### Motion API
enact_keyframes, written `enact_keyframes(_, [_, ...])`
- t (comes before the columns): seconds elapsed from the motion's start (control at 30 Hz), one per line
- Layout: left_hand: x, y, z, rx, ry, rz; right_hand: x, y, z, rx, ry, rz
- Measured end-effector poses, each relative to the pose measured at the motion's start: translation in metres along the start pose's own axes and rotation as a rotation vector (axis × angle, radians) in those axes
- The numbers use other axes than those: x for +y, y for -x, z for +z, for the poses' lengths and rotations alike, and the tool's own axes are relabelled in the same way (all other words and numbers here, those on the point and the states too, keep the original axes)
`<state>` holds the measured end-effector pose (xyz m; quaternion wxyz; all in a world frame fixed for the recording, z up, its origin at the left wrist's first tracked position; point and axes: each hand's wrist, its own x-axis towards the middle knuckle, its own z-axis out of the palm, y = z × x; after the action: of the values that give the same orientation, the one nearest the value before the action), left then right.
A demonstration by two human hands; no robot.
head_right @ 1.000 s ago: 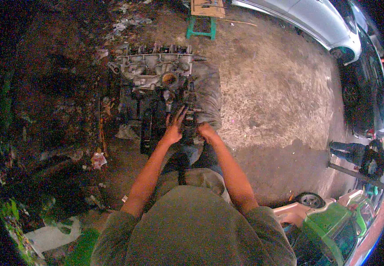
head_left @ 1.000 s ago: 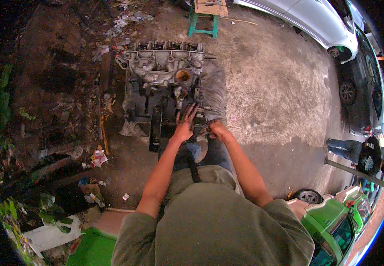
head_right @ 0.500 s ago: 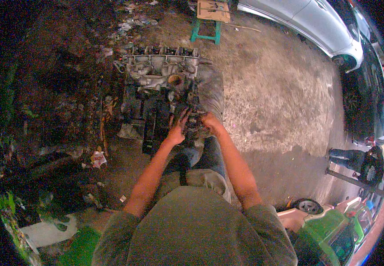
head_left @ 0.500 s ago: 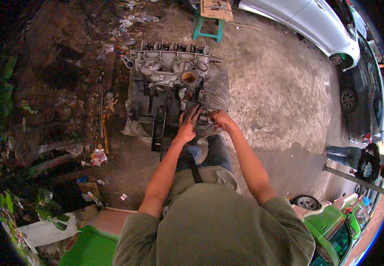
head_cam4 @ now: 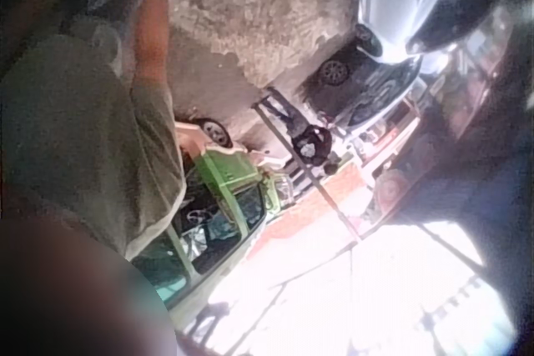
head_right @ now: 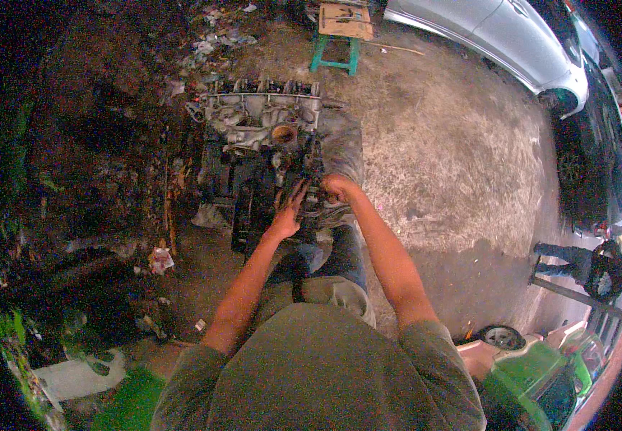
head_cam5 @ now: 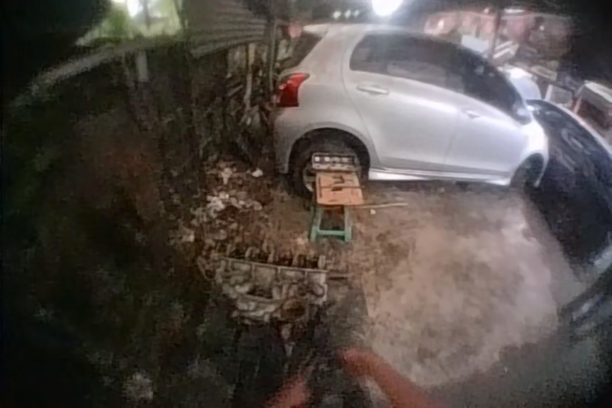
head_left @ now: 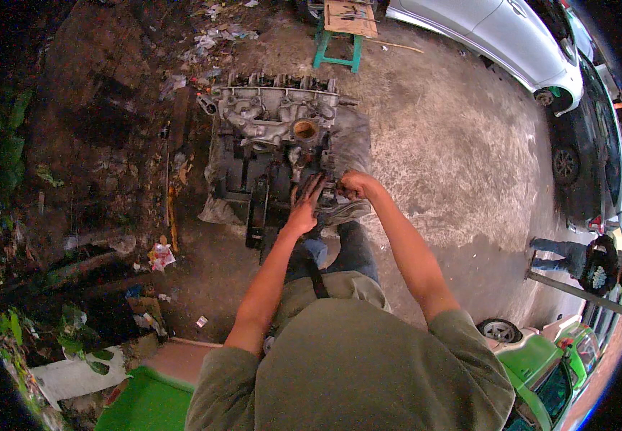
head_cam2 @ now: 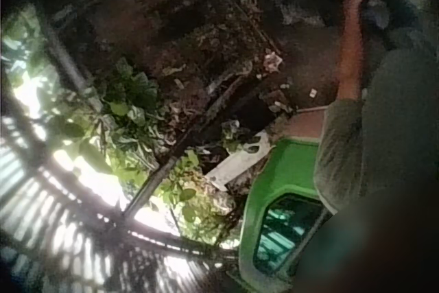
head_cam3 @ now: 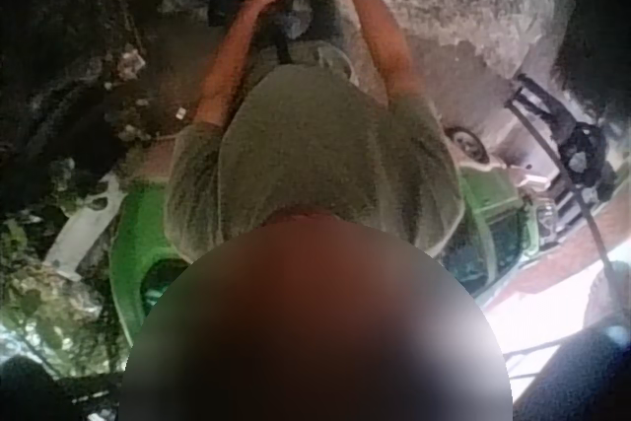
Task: The person uses a wrench to tighten bolts on a car engine block resting on a tarp. They repeatedly adjust the wrench and reposition their hands to access different bolts on the engine.
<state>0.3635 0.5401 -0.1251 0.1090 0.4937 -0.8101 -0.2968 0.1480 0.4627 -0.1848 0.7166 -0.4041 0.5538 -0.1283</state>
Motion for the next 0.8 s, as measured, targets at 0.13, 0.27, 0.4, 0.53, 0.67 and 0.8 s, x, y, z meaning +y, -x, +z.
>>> enact_keyframes(0.13, [0.003, 0.001, 0.002, 0.047, 0.055, -0.032, 0.013, -0.004, -0.011, -0.163, 0.197, -0.432])
enact_keyframes(0.27, [0.003, 0.000, 0.005, 0.106, 0.032, -0.002, 0.011, 0.004, 0.003, -0.044, 0.384, -0.401])
enact_keyframes(0.4, [0.002, 0.001, 0.003, 0.072, 0.042, -0.015, -0.016, 0.037, 0.025, 0.078, 0.109, -0.143])
enact_keyframes(0.53, [0.004, 0.001, 0.000, 0.086, 0.016, -0.009, -0.043, 0.057, 0.032, -0.067, -0.031, 0.116])
enact_keyframes(0.67, [0.004, 0.001, -0.001, 0.101, 0.036, 0.020, -0.050, 0.050, 0.032, -0.188, 0.594, -0.158])
enact_keyframes(0.8, [0.001, 0.000, -0.005, -0.034, -0.024, -0.010, -0.054, 0.046, 0.036, -0.063, 1.108, -0.195])
